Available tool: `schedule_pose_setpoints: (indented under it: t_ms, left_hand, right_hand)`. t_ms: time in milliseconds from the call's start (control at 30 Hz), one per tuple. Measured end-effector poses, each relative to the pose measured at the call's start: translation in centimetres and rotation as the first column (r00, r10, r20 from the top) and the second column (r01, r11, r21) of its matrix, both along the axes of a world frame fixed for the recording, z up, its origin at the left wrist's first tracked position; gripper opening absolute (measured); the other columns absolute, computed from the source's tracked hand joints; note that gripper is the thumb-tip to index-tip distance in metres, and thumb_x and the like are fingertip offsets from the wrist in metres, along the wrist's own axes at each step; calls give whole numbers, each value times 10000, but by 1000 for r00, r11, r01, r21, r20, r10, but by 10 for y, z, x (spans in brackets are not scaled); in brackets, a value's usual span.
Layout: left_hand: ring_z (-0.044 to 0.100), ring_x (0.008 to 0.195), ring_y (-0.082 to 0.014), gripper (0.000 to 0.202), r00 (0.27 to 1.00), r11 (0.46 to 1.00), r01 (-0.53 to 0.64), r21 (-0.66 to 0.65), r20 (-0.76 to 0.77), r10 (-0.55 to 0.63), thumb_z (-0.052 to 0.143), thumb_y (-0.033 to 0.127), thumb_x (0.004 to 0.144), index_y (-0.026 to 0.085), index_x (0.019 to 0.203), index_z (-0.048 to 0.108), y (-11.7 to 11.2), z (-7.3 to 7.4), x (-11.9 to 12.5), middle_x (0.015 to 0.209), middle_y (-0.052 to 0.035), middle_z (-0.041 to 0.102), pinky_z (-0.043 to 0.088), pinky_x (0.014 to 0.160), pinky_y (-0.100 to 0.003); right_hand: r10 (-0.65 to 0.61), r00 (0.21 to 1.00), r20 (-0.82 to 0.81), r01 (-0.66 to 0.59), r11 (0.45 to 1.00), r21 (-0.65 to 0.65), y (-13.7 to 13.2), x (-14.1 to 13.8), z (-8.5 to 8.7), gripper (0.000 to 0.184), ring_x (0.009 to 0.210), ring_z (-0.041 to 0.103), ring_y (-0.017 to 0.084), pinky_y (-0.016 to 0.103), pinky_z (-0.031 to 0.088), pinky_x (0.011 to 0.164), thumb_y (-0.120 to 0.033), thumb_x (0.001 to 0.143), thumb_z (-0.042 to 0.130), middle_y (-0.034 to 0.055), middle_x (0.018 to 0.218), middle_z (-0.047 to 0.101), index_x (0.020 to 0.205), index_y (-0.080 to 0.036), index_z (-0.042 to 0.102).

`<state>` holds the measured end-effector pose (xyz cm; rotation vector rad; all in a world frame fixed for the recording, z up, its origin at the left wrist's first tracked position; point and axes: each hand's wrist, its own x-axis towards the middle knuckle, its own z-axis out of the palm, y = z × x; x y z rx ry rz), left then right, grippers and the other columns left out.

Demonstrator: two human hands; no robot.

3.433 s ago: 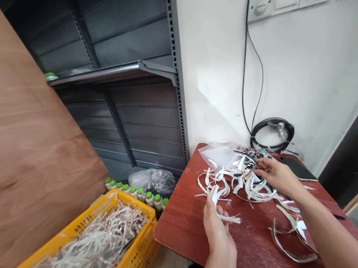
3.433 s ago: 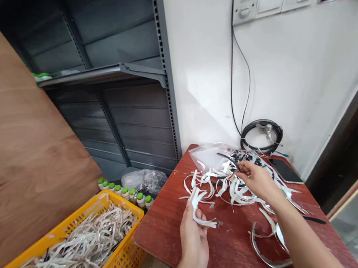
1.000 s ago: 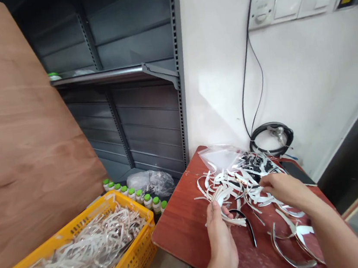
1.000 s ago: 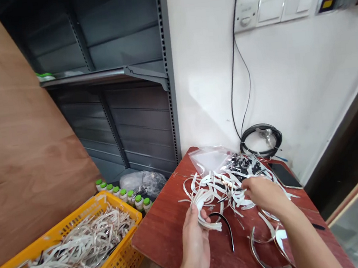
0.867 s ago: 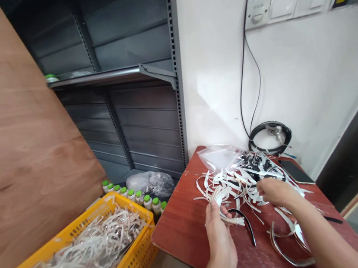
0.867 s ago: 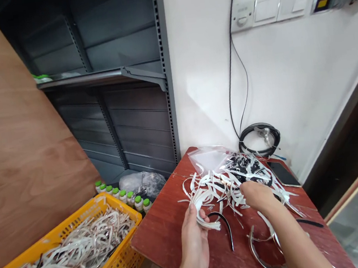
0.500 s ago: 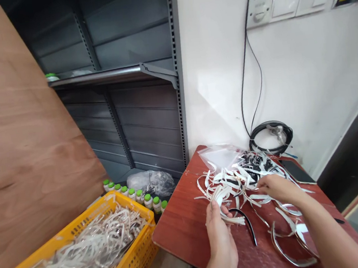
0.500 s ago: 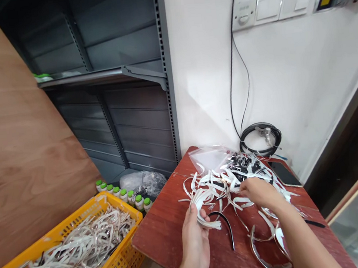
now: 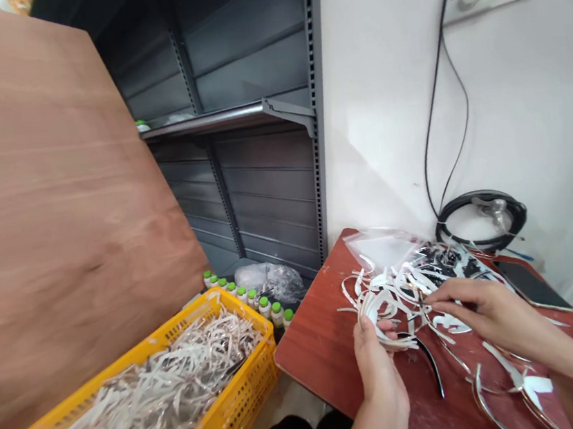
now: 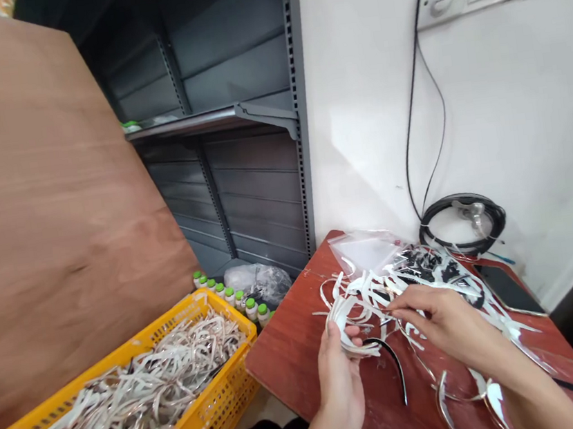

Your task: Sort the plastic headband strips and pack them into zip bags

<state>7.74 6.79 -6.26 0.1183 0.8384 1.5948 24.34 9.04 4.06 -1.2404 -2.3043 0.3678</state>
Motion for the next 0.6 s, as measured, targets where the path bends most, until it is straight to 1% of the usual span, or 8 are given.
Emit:
schedule_pose_setpoints:
  t_ms: [100, 200, 300, 400, 467, 600]
  left_hand:
    - [557, 606, -130, 406, 999, 999, 22, 36, 33, -24, 619, 472, 760, 138, 985, 581, 0, -1, 0, 735, -55, 641, 460, 572, -256]
    - [552, 586, -125, 380, 997, 996, 31, 87, 66, -37, 611, 454, 772, 135, 976, 584, -1, -1, 0, 692, -36, 621, 452, 574, -254]
    - [592, 651, -150, 382, 996, 991, 29, 134, 76, -39, 606, 452, 777, 133, 987, 588, -1, 1, -1, 768, -66, 650, 462, 611, -267]
    - [620, 711, -187, 418, 997, 990, 40, 137, 63, -49, 614, 460, 765, 131, 1022, 591, -2, 3, -1, 837, -94, 668, 476, 647, -296]
    - [622, 711, -193, 435, 998, 991, 48, 123, 44, -54, 627, 477, 746, 130, 1007, 602, -3, 4, -2, 822, -90, 667, 477, 654, -302]
    - [620, 771, -190, 446, 999, 992, 48, 114, 15, -50, 686, 491, 685, 147, 962, 621, -4, 2, -2, 850, -77, 666, 468, 699, -288]
  right_hand:
    - [120, 991, 63, -122, 992, 34, -6, -20, -3, 262, 871, 601, 186, 284, 468, 790, -340, 919, 445, 52, 929, 662, 969, -253, 688]
    - [206, 970, 128, -209, 978, 6, -9, -35, -9, 268, 856, 592, 177, 281, 455, 775, -284, 932, 420, 47, 907, 653, 995, -267, 680]
    - [222, 959, 175, -222, 975, -21, -12, -44, -13, 273, 814, 589, 171, 271, 441, 747, -223, 922, 418, 39, 862, 646, 950, -261, 686]
    - [220, 955, 200, -219, 975, -27, -14, -49, -17, 280, 772, 587, 173, 260, 432, 718, -203, 911, 415, 47, 822, 644, 903, -240, 692]
    - [223, 954, 200, -221, 975, -35, -16, -52, -19, 279, 755, 587, 173, 251, 428, 704, -206, 906, 417, 50, 812, 646, 884, -233, 694]
    - [212, 955, 206, -203, 977, -64, -18, -58, -21, 287, 740, 584, 162, 236, 413, 695, -187, 908, 412, 38, 798, 641, 818, -218, 684]
